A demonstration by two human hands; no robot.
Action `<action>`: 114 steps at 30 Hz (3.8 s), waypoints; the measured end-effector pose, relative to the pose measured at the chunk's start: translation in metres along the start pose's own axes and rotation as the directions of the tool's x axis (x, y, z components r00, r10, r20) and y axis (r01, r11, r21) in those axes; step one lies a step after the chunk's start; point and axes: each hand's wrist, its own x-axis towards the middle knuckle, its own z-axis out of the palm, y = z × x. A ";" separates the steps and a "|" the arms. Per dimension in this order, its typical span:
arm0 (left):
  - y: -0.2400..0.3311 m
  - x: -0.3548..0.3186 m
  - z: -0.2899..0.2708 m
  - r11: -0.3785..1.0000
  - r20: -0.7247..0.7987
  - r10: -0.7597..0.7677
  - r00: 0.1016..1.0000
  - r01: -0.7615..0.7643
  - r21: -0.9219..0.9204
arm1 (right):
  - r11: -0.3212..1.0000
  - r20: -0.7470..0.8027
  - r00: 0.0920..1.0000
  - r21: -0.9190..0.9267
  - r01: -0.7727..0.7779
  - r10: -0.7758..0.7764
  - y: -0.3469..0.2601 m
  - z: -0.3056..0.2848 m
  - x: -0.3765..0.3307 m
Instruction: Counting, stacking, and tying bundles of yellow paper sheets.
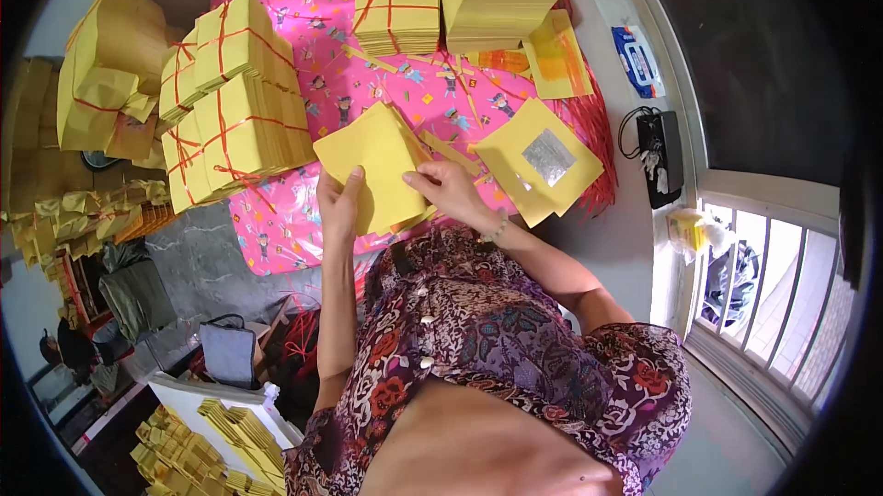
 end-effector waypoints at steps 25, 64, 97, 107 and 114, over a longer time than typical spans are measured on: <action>-0.002 0.026 0.025 0.989 0.489 -0.127 0.863 0.070 0.133 | 0.944 -0.043 0.997 0.321 0.080 -0.070 0.028 -0.050 0.016; -0.096 -0.021 -0.005 0.345 0.441 0.136 0.887 -0.460 0.818 | 0.464 0.610 0.716 -0.554 0.691 -0.338 0.075 -0.039 0.030; -0.110 0.039 -0.042 0.851 0.284 -0.469 0.836 0.342 0.398 | 0.874 0.513 0.859 -0.423 0.237 0.015 0.061 -0.026 0.080; -0.113 0.036 -0.042 0.877 0.323 -0.408 0.854 0.268 0.399 | 0.911 0.502 0.853 -0.404 0.087 0.142 0.058 -0.026 0.077; -0.120 0.034 -0.046 0.903 0.346 -0.365 0.864 0.238 0.357 | 0.771 0.589 0.778 -0.383 0.509 -0.221 0.063 -0.030 0.069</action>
